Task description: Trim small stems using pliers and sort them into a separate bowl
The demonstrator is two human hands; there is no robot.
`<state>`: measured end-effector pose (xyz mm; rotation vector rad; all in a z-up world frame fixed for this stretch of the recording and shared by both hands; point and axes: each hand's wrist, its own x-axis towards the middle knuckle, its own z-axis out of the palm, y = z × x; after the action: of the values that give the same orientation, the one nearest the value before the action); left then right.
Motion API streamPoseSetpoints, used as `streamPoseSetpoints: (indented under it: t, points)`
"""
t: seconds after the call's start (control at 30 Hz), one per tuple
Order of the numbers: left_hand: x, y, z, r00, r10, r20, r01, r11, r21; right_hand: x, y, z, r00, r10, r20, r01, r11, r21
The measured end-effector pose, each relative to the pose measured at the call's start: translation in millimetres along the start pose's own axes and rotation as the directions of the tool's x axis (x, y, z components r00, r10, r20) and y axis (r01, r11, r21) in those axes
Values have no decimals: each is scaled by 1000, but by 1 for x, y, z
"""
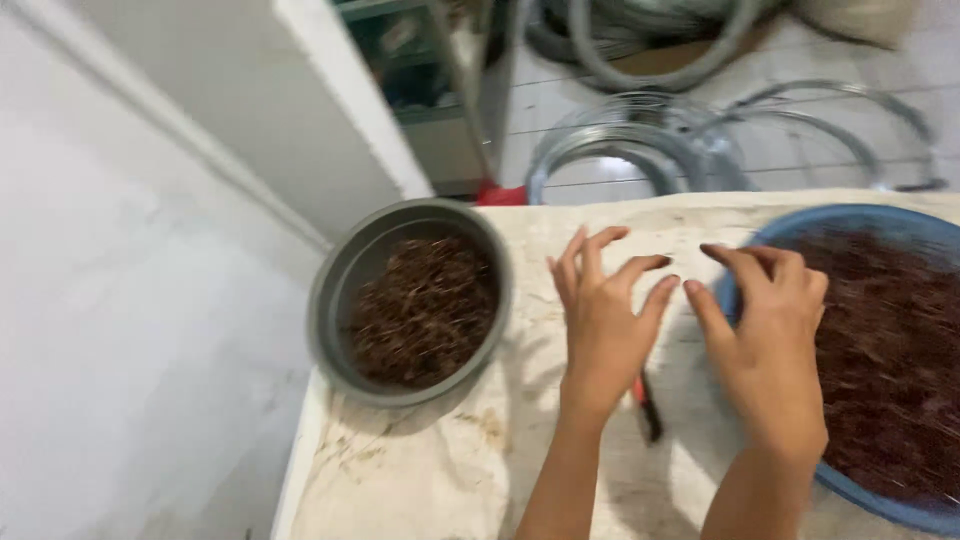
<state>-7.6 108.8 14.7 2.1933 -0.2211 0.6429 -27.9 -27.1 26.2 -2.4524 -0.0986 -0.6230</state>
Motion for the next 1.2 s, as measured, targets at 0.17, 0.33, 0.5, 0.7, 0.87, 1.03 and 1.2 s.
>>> streamPoseSetpoints:
  t: [0.17,0.33,0.5,0.7,0.87,1.03,1.2]
  points:
    - [4,-63,-80,960,-256,-115,277,933,231,-2,-38,62,960,-239,144,243,970,-13]
    - [-34,-155,-124,849,-435,-301,528,733,430,-9,-81,125,854,-330,402,350,937,25]
    - [-59,-181,-152,752,-591,-293,658,645,389,0,-101,182,820,-383,425,298,920,254]
    - [-60,-194,-151,753,-605,-261,645,595,481,22,-102,247,749,-374,548,461,887,-26]
    - [-59,-197,-155,739,-624,-253,671,655,347,22,-137,223,658,-319,682,475,879,-47]
    - [-58,-201,-160,724,-634,-273,690,655,309,19,-131,229,681,-320,658,454,890,-36]
    - [-51,-183,-165,713,-632,-303,700,661,269,18,-134,237,812,-232,535,360,921,-147]
